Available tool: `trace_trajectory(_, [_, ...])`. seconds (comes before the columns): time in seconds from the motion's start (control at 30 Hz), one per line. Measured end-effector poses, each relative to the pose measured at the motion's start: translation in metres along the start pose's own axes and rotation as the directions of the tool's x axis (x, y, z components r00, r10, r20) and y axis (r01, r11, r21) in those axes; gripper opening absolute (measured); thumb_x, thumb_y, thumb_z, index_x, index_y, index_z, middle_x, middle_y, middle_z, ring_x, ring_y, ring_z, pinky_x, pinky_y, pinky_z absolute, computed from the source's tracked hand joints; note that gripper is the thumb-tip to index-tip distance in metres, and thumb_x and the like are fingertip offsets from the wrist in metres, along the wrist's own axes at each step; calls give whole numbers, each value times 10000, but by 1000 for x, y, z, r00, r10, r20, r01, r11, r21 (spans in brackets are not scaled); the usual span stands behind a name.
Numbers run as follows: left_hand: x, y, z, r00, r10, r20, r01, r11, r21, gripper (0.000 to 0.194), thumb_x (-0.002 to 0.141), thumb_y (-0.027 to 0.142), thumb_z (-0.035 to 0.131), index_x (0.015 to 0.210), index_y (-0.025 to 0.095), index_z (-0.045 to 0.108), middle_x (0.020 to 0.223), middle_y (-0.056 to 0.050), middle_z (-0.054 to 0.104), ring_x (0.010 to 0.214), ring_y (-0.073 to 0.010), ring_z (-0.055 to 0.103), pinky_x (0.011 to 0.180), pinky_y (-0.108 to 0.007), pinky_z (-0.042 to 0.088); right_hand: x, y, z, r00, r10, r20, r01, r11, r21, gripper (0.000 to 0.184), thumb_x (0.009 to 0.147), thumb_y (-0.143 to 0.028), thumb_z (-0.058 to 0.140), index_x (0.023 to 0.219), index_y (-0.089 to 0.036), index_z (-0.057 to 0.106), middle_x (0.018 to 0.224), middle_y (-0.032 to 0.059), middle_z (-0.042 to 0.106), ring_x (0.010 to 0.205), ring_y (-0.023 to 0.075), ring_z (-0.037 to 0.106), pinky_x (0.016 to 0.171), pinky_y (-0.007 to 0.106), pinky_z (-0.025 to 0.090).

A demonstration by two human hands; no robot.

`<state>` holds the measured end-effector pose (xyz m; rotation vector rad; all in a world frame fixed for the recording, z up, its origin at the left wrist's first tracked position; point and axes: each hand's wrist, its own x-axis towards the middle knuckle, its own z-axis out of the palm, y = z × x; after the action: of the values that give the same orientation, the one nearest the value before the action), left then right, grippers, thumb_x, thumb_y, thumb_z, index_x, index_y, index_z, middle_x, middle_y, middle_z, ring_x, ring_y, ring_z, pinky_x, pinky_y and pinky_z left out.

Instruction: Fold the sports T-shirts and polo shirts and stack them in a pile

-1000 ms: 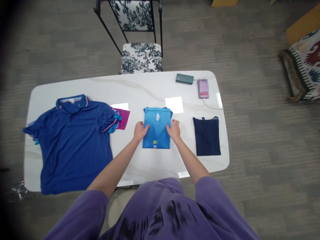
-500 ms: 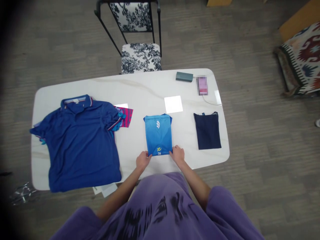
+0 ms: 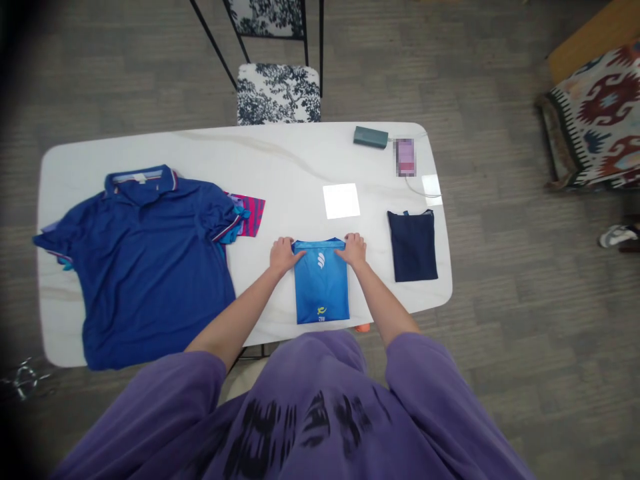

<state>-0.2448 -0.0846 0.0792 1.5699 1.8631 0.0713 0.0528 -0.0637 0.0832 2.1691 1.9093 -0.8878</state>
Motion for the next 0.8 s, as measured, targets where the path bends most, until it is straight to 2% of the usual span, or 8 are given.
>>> trace_trajectory(0.1, [11, 14, 3, 998, -17, 61, 17, 1000, 15, 360, 917, 426, 824, 1160, 197, 692, 1375, -214, 642, 1373, -388, 562, 1179, -514, 447, 9, -11, 2, 999, -42, 27, 41, 998, 37, 311, 855, -305, 817, 1111, -176, 698, 1312, 163, 688, 1308, 361, 539, 1173, 535, 353])
trace_trajectory(0.2, [-5, 21, -3, 993, -34, 110, 33, 999, 9, 246, 966, 380, 759, 1116, 208, 666, 1212, -178, 721, 1234, -345, 662, 1076, -460, 505, -9, -14, 1, 993, -104, 56, 97, 988, 116, 199, 861, -229, 751, 1044, -216, 673, 1053, 65, 754, 1107, 281, 639, 1118, 462, 399])
trace_trajectory(0.3, [-38, 25, -20, 991, 2, 130, 1, 1000, -26, 290, 1004, 374, 717, 1227, 219, 614, 1149, -140, 763, 1103, -302, 721, 968, -401, 527, -46, -11, -7, 987, -156, 39, 143, 964, 226, 221, 887, -264, 705, 1093, -256, 625, 1025, 24, 766, 960, 242, 672, 967, 369, 477])
trace_trajectory(0.47, [-118, 28, -58, 974, 190, 120, -178, 979, -104, 318, 1048, 380, 660, 1323, 243, 580, 1150, -86, 783, 1053, -259, 737, 923, -367, 529, -135, 5, -33, 977, -193, -92, 214, 893, 395, 336, 938, -321, 624, 1255, -275, 523, 1199, 47, 748, 1019, 235, 716, 921, 361, 542])
trace_trajectory(0.53, [-153, 30, -71, 944, 309, 116, -290, 945, -153, 294, 1064, 387, 622, 1321, 246, 593, 1164, -80, 775, 1038, -253, 726, 921, -374, 527, -175, 15, -45, 970, -202, -135, 241, 868, 435, 354, 941, -340, 622, 1268, -279, 503, 1161, 39, 744, 1006, 230, 730, 920, 369, 563])
trace_trajectory(0.63, [-201, 44, -89, 861, 483, 163, -438, 864, -247, 275, 1082, 432, 585, 1282, 251, 635, 1151, -66, 762, 997, -240, 702, 910, -378, 517, -237, 35, -65, 958, -211, -193, 281, 813, 510, 359, 943, -364, 644, 1261, -282, 501, 1099, 28, 739, 1004, 230, 737, 921, 381, 583])
trace_trajectory(0.7, [-229, 67, -103, 798, 560, 223, -486, 817, -311, 271, 1075, 458, 603, 1240, 252, 665, 1103, -55, 759, 960, -228, 689, 886, -366, 515, -277, 52, -83, 949, -206, -238, 310, 752, 582, 358, 949, -364, 667, 1263, -281, 516, 1099, 33, 735, 1046, 240, 733, 952, 405, 582])
trace_trajectory(0.8, [-263, 120, -127, 709, 655, 260, -515, 734, -443, 252, 1058, 456, 644, 1200, 253, 690, 1083, -49, 760, 952, -214, 684, 867, -342, 526, -333, 81, -121, 941, -187, -282, 329, 700, 633, 347, 964, -352, 707, 1267, -278, 555, 1127, 51, 730, 1077, 250, 721, 970, 429, 581])
